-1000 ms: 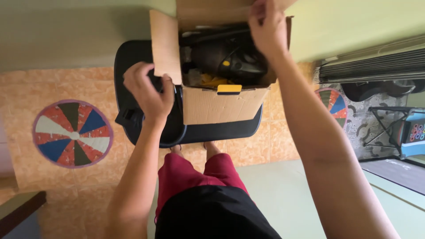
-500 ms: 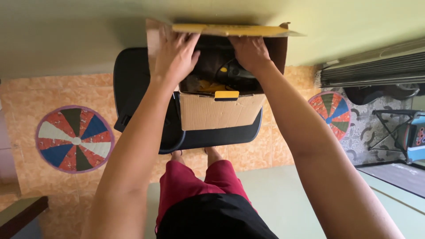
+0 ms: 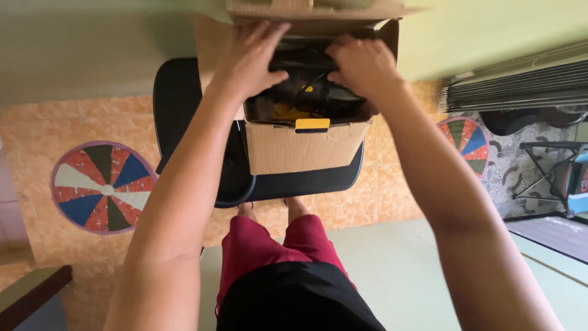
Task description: Unboxing and assembling a handheld vacuum cleaner.
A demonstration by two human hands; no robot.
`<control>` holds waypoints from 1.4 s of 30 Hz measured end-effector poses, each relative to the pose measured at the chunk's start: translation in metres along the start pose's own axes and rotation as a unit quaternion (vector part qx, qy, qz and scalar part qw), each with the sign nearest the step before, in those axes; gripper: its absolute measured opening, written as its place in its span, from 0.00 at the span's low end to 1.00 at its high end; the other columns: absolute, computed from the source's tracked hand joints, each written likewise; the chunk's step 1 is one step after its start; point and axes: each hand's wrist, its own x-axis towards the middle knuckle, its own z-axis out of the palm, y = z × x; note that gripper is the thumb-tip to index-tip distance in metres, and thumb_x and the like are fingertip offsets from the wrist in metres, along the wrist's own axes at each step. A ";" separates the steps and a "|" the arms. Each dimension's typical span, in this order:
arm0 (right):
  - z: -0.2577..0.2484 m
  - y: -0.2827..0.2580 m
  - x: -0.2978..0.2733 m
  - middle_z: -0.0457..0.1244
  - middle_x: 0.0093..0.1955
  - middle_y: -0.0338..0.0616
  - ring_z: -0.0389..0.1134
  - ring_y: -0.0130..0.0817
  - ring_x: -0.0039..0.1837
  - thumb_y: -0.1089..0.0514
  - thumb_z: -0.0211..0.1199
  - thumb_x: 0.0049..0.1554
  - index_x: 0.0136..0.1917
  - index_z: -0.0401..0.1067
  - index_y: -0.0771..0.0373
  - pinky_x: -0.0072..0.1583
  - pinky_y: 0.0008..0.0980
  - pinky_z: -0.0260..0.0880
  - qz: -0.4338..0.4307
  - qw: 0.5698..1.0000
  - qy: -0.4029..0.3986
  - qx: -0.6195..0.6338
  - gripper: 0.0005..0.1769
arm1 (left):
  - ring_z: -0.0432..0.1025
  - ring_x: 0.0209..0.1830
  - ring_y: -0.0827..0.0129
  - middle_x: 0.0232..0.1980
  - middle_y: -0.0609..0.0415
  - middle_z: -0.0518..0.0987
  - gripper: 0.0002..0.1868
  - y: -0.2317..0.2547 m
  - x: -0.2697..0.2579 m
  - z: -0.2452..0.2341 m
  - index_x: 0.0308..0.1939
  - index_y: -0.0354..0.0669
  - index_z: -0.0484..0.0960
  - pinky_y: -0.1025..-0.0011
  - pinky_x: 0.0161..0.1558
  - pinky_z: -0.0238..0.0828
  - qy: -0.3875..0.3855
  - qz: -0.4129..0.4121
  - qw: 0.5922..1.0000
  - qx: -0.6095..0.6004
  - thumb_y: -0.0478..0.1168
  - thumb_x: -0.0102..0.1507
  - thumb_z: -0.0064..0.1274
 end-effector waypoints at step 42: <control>0.035 0.005 -0.011 0.71 0.45 0.55 0.74 0.50 0.48 0.32 0.77 0.47 0.73 0.64 0.58 0.53 0.46 0.73 0.067 0.985 0.071 0.141 0.51 | 0.80 0.38 0.46 0.44 0.37 0.82 0.51 -0.005 -0.027 -0.062 0.82 0.48 0.49 0.54 0.42 0.80 -0.017 -0.135 0.990 -0.029 0.34 0.58 0.60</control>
